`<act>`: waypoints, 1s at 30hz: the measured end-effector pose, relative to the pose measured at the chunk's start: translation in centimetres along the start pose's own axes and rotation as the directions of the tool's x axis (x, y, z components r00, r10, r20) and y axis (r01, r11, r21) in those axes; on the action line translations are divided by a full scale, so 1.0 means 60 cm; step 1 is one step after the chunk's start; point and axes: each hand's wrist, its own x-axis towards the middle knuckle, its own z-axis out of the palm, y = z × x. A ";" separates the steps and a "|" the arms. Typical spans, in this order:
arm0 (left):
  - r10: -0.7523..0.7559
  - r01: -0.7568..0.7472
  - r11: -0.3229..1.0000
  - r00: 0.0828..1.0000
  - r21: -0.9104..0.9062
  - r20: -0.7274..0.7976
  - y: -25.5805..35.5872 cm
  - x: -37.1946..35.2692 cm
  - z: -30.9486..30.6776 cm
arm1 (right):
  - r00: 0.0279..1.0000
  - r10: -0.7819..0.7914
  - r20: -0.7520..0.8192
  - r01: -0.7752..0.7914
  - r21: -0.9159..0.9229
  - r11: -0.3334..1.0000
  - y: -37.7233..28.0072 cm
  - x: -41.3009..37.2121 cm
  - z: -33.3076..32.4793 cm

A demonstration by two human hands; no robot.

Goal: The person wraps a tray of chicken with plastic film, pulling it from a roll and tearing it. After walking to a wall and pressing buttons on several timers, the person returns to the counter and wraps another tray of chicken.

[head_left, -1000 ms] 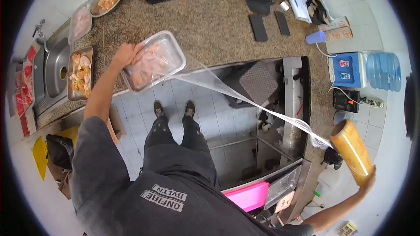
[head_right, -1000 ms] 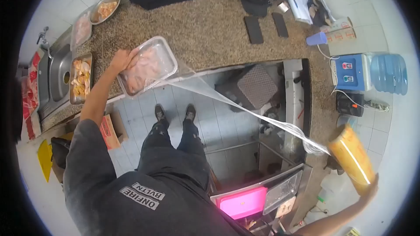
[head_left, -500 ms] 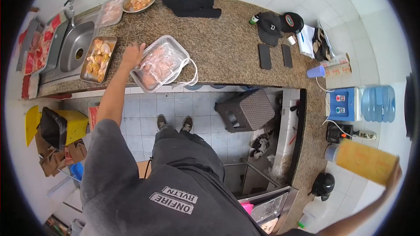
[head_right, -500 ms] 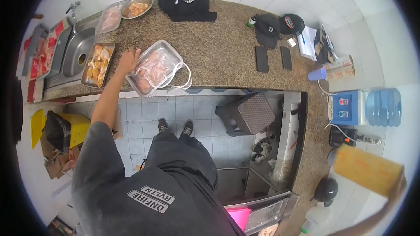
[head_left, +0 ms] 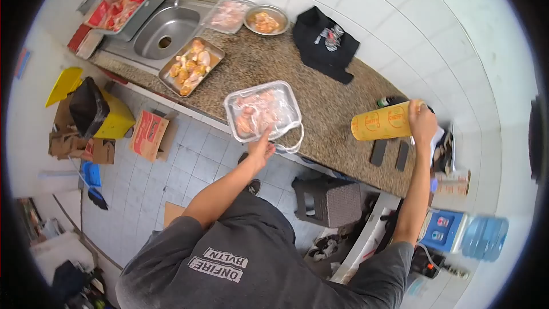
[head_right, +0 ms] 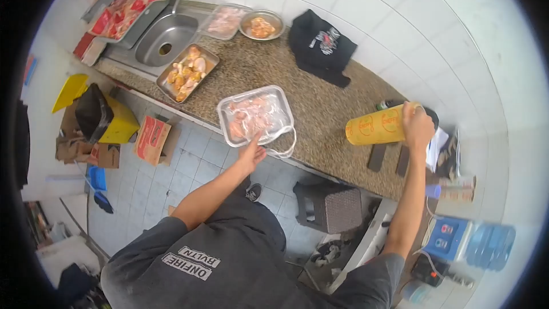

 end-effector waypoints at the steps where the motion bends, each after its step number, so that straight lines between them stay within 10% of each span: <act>1: 0.017 -0.019 0.997 0.999 -0.069 -0.027 0.001 0.006 0.005 | 1.000 -0.027 -0.003 0.027 0.012 1.000 -0.031 0.025 0.018; 7: -0.036 0.049 0.980 0.997 -0.190 0.069 -0.033 0.032 -0.029 | 0.983 -0.184 0.028 0.182 0.060 0.982 -0.132 0.102 0.112; 10: -0.005 0.015 0.998 0.983 -0.054 0.182 -0.015 -0.026 -0.043 | 0.982 -0.188 0.010 0.188 0.019 0.982 -0.154 0.106 0.130; 12: 0.238 -0.331 0.873 0.930 0.358 0.280 -0.014 -0.061 -0.065 | 0.985 -0.162 0.056 0.158 0.064 0.985 -0.159 0.110 0.136; 17: 0.366 -0.388 0.922 0.877 0.009 0.313 0.022 -0.125 -0.046 | 0.977 -0.138 0.161 0.120 0.118 0.986 -0.180 0.102 0.082; 19: 0.400 -0.376 0.916 0.873 -0.138 0.281 0.028 -0.127 -0.025 | 0.864 -0.297 -0.406 0.352 0.068 0.933 -0.221 0.056 0.041; 21: 0.426 -0.329 0.881 0.864 -0.341 0.267 0.019 -0.132 -0.016 | 0.980 -0.167 -0.111 0.200 0.607 0.769 -0.273 -0.038 0.035; 24: 0.335 -0.234 0.911 0.899 -0.339 0.280 -0.018 -0.123 -0.015 | 0.845 -0.477 0.242 -0.081 0.939 0.334 -0.350 -0.218 0.108; 27: 0.248 -0.194 0.949 0.947 -0.249 0.206 -0.070 -0.119 -0.003 | 0.554 -0.579 0.597 -0.812 0.541 -0.218 -0.432 -0.376 0.210; 30: 0.145 -0.131 0.987 0.971 -0.090 0.188 -0.110 -0.108 -0.010 | 0.478 -0.571 0.667 -0.876 0.409 -0.256 -0.440 -0.416 0.183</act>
